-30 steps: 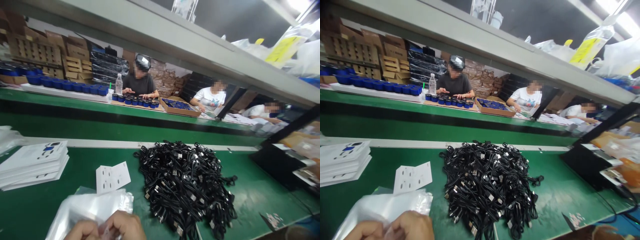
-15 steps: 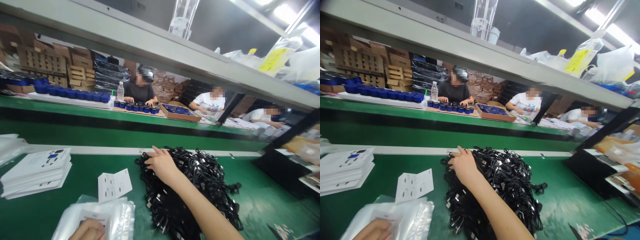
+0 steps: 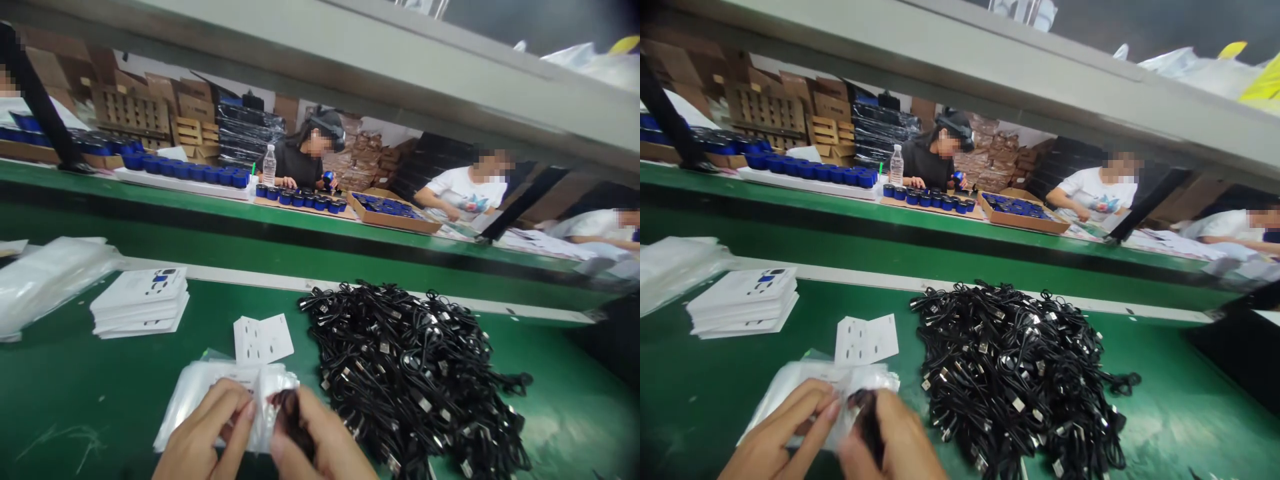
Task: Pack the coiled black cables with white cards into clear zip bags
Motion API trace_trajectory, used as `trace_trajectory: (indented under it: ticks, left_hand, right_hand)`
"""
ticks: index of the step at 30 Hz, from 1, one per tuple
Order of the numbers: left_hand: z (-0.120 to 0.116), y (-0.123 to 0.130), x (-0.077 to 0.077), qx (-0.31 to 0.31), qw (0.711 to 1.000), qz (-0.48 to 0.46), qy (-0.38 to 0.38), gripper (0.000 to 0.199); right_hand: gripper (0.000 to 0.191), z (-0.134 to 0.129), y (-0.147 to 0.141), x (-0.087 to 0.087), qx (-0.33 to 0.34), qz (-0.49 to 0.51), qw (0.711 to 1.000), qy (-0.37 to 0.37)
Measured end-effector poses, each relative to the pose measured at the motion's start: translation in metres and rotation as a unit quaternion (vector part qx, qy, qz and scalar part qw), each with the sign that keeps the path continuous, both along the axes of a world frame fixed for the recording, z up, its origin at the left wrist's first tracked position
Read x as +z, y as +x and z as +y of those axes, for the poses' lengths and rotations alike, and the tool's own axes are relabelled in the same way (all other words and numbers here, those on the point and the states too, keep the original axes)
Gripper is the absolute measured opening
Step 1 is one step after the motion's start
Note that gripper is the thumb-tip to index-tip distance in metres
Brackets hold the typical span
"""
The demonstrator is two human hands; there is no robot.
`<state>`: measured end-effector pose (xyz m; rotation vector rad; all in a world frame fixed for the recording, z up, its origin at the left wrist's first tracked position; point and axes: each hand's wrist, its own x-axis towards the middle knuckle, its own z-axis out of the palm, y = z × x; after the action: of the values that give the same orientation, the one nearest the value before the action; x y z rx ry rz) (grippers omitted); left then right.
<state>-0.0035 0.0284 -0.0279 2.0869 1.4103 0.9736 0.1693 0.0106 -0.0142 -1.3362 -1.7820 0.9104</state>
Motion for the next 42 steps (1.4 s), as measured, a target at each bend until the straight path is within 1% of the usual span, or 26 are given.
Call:
trace_trajectory:
  ticks: [1, 2, 3, 5, 7, 8, 9, 11, 12, 14, 15, 16, 18, 19, 24, 28, 30, 32, 34, 36, 38, 40, 42]
  left_hand:
    - [0.000, -0.002, 0.000, -0.003, 1.000, 0.019, 0.012, 0.021]
    - [0.000, -0.004, 0.000, -0.004, 0.999, 0.042, 0.027, 0.020]
    - [0.000, -0.006, 0.000, -0.001, 0.997, 0.064, 0.047, 0.018]
    - [-0.001, -0.009, 0.000, 0.006, 0.990, 0.103, 0.091, 0.017]
    - [-0.005, -0.009, 0.000, 0.007, 0.984, 0.126, 0.125, 0.017]
    - [-0.007, -0.007, 0.000, 0.008, 0.982, 0.131, 0.135, 0.017]
    - [-0.010, -0.006, 0.000, 0.013, 0.981, 0.132, 0.141, 0.018]
    - [-0.014, -0.002, 0.001, 0.032, 0.981, 0.133, 0.139, 0.021]
    - [-0.015, -0.001, 0.001, 0.040, 0.981, 0.136, 0.136, 0.022]
    - [-0.016, 0.001, 0.003, 0.045, 0.980, 0.147, 0.130, 0.021]
    - [-0.016, 0.001, 0.004, 0.040, 0.979, 0.151, 0.128, 0.020]
    - [-0.015, 0.001, 0.006, 0.032, 0.980, 0.152, 0.127, 0.019]
    - [-0.013, 0.001, 0.008, 0.019, 0.980, 0.152, 0.128, 0.019]
    - [-0.013, 0.002, 0.009, 0.018, 0.979, 0.153, 0.131, 0.019]
    - [-0.014, 0.010, 0.006, 0.010, 0.975, 0.170, 0.145, 0.020]
    - [-0.015, 0.011, 0.000, -0.002, 0.972, 0.182, 0.146, 0.019]
    - [-0.015, 0.010, -0.001, 0.001, 0.971, 0.188, 0.147, 0.019]
    - [-0.015, 0.011, -0.001, -0.013, 0.969, 0.189, 0.156, 0.018]
    - [-0.015, 0.012, 0.001, -0.034, 0.967, 0.187, 0.169, 0.018]
    - [-0.015, 0.014, 0.002, -0.043, 0.966, 0.179, 0.184, 0.021]
    - [-0.016, 0.014, 0.001, -0.043, 0.966, 0.174, 0.187, 0.021]
    - [-0.018, 0.013, -0.002, -0.046, 0.968, 0.173, 0.174, 0.018]
    - [-0.021, 0.012, -0.005, -0.045, 0.971, 0.171, 0.163, 0.014]
  right_hand:
    - [0.020, -0.003, -0.003, -0.005, 0.033, -0.002, 0.999, 0.005]
    - [0.026, -0.006, -0.005, -0.010, 0.051, -0.009, 0.999, 0.013]
    - [0.033, -0.008, -0.007, -0.014, 0.055, -0.023, 0.998, 0.023]
    - [0.049, -0.009, -0.009, -0.021, 0.039, -0.068, 0.996, 0.043]
    - [0.056, -0.009, -0.010, -0.024, 0.015, -0.134, 0.989, 0.060]
    - [0.055, -0.009, -0.011, -0.024, -0.005, -0.168, 0.984, 0.065]
    - [0.049, -0.009, -0.012, -0.022, -0.028, -0.198, 0.977, 0.072]
    - [0.030, -0.009, -0.013, -0.018, -0.062, -0.224, 0.969, 0.082]
    - [0.022, -0.010, -0.013, -0.016, -0.065, -0.215, 0.971, 0.080]
    - [0.019, -0.014, -0.013, -0.013, -0.059, -0.169, 0.981, 0.068]
    - [0.023, -0.016, -0.014, -0.014, -0.061, -0.148, 0.985, 0.064]
    - [0.032, -0.018, -0.014, -0.016, -0.070, -0.137, 0.986, 0.065]
    - [0.050, -0.021, -0.015, -0.022, -0.086, -0.141, 0.983, 0.081]
    - [0.054, -0.022, -0.015, -0.026, -0.089, -0.151, 0.980, 0.091]
    - [0.051, -0.023, -0.019, -0.040, -0.110, -0.199, 0.969, 0.093]
    - [0.057, -0.028, -0.025, -0.043, -0.099, -0.216, 0.967, 0.086]
    - [0.059, -0.030, -0.027, -0.044, -0.093, -0.255, 0.959, 0.079]
    - [0.058, -0.031, -0.026, -0.045, -0.101, -0.280, 0.952, 0.075]
    - [0.063, -0.030, -0.022, -0.047, -0.109, -0.239, 0.962, 0.078]
    - [0.069, -0.028, -0.015, -0.049, -0.102, -0.136, 0.981, 0.088]
    - [0.071, -0.027, -0.008, -0.052, -0.074, -0.025, 0.993, 0.086]
    - [0.068, -0.028, -0.002, -0.054, -0.035, 0.057, 0.996, 0.066]
    - [0.064, -0.031, 0.001, -0.056, -0.012, 0.105, 0.994, 0.039]
